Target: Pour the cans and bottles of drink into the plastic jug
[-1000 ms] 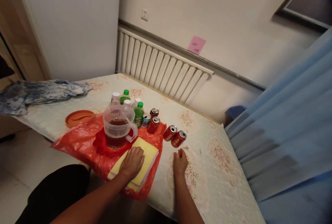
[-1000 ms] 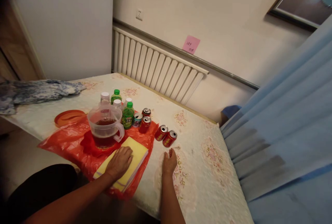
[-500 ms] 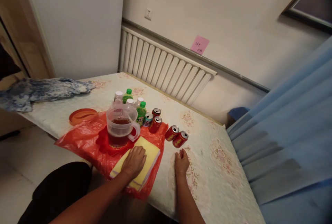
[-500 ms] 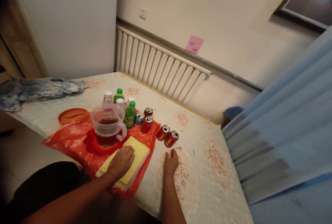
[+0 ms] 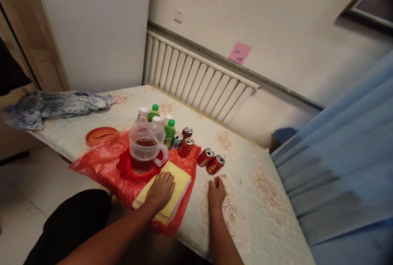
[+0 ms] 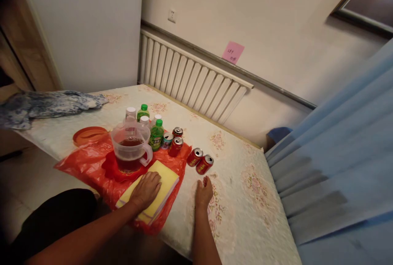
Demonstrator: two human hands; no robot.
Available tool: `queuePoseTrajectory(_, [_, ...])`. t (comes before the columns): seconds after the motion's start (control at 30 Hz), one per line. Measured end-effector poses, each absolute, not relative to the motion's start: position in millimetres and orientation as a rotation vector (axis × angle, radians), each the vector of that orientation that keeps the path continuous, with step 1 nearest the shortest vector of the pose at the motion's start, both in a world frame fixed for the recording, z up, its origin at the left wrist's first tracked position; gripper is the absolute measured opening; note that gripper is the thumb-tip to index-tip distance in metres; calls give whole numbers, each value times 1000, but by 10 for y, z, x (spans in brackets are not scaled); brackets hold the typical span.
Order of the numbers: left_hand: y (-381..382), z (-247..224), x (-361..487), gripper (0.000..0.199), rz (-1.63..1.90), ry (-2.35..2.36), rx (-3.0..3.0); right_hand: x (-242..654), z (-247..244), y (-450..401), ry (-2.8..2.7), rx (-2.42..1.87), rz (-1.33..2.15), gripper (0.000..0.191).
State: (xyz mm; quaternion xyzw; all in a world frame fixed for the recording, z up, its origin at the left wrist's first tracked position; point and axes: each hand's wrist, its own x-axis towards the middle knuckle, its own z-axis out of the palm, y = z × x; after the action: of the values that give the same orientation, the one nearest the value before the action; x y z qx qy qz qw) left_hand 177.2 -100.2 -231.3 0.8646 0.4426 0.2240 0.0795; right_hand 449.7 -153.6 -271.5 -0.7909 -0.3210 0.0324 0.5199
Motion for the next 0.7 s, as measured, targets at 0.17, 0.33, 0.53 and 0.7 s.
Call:
queuePoseTrajectory(0.17, [-1005, -2310, 1769, 17, 657, 1320, 2596, 4481, -2705, -1548, -786, -1882, 83, 56])
queuePoseTrajectory(0.33, [-1008, -2316, 1768, 17, 658, 1326, 2584, 4334, -2659, -1561, -822, -1834, 91, 56])
queuePoseTrajectory(0.53, [-995, -2346, 1759, 17, 701, 1289, 2587, 3968, -2470, -1254, -954, -1723, 149, 51])
queuePoseTrajectory(0.7, [-991, -2375, 1757, 19, 737, 1262, 2591, 3669, -2161, -695, -1112, -1636, 200, 59])
